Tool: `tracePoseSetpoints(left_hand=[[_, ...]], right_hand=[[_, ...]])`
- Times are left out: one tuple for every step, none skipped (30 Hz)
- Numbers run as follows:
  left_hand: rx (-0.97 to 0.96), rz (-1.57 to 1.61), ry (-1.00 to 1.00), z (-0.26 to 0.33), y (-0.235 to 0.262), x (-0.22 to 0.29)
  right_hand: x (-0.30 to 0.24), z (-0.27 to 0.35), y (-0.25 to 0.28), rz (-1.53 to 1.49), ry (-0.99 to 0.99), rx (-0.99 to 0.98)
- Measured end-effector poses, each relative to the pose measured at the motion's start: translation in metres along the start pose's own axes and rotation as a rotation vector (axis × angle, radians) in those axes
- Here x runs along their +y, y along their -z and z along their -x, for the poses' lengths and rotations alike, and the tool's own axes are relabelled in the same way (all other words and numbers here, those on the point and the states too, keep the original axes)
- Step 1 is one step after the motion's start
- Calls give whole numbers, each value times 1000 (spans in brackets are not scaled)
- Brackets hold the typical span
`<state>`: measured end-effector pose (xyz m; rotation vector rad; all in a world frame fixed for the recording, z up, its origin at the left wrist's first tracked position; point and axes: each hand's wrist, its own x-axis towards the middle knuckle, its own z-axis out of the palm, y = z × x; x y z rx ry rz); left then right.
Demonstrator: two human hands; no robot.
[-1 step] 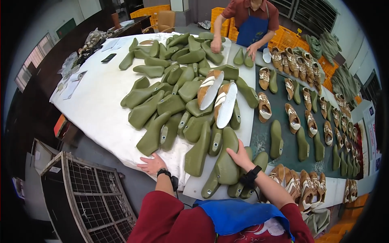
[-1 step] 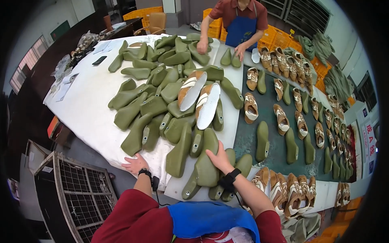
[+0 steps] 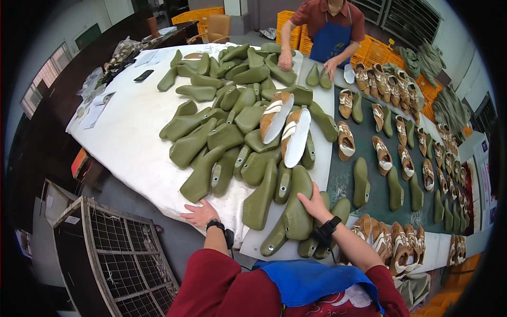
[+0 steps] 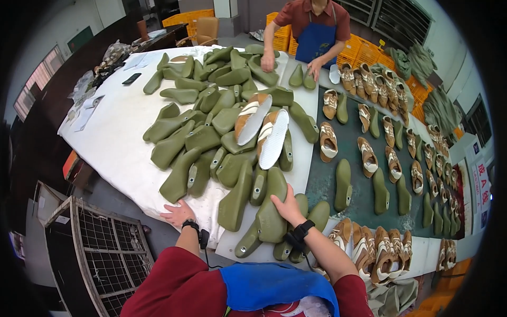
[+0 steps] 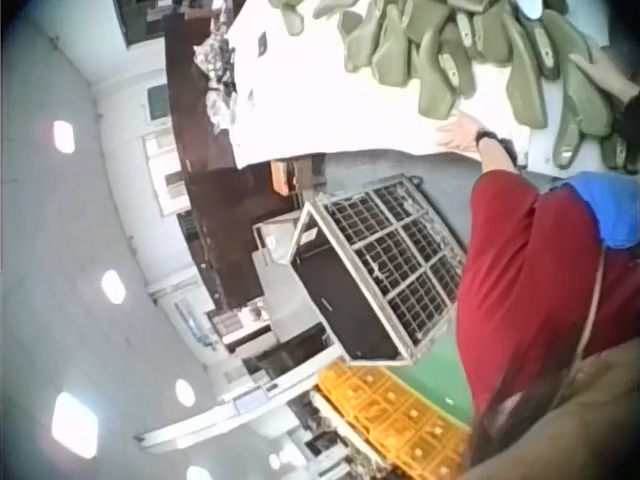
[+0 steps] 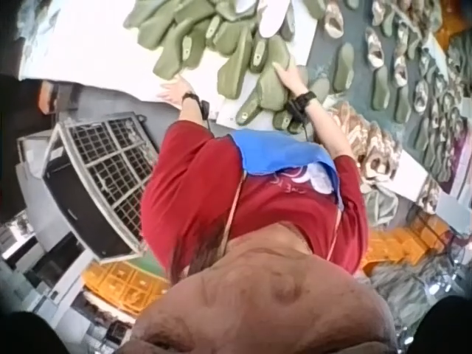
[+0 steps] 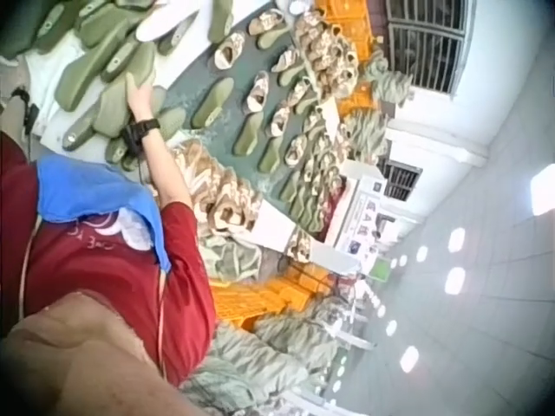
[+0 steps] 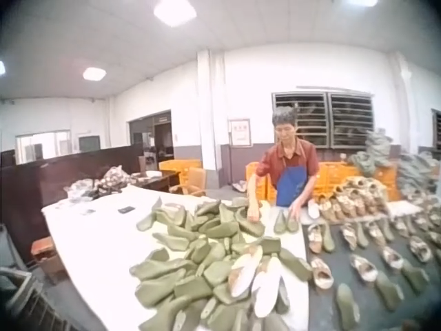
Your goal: Organizing shoes and shoe lasts on a conveyor belt and workbench in a factory setting.
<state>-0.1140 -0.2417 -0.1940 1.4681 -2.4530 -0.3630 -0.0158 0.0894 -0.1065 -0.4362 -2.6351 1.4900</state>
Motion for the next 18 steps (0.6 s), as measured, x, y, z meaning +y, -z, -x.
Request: tracePoseSetpoints(left_hand=[[68,-8,-19,2,-1,1],[73,2,-12,4,-1,2],[61,16,-29,6,0,5],[56,19,-28,3,1,-2],[28,28,-12,0,1,-6],[34,33,-8,0,1,-8],[23,54,-13,-1,1,-9],[13,74,-18,-3,1,-11],[-106,143,1,-3,10,-10],[-103,147,-1,-3,11,-13],[-160,239,-44,-4,11,-18],[-209,331,-83,-10,9,-26],[-254,451,-101,-17,8,-34],[-243,452,-101,-21,7,-44],[-310,451,-250,-17,13,-45],[-365,445,-387,-17,18,-53],[-438,477,-673,-24,7,-66],[-434,473,-686,-28,8,-64]], right_hand=[[10,-2,-1,-66,-2,2],[21,-4,-3,-132,-4,3],[41,-5,-4,33,153,49],[19,0,-3,30,165,34],[-2,10,6,-47,-1,-103],[-18,18,12,-121,-170,-227],[-15,19,11,-100,-192,-238],[-18,20,12,-103,-184,-241],[-19,20,15,-85,-227,-262],[-18,21,18,-67,-271,-284],[-11,23,18,-69,-256,-254],[-13,27,17,-74,-248,-258],[-16,34,17,-65,-207,-232],[-17,38,15,-58,-167,-204],[-10,42,14,-16,-145,-151],[-10,43,12,-24,-141,-150],[-10,45,10,-27,-127,-143],[-11,47,6,-32,-117,-131]])
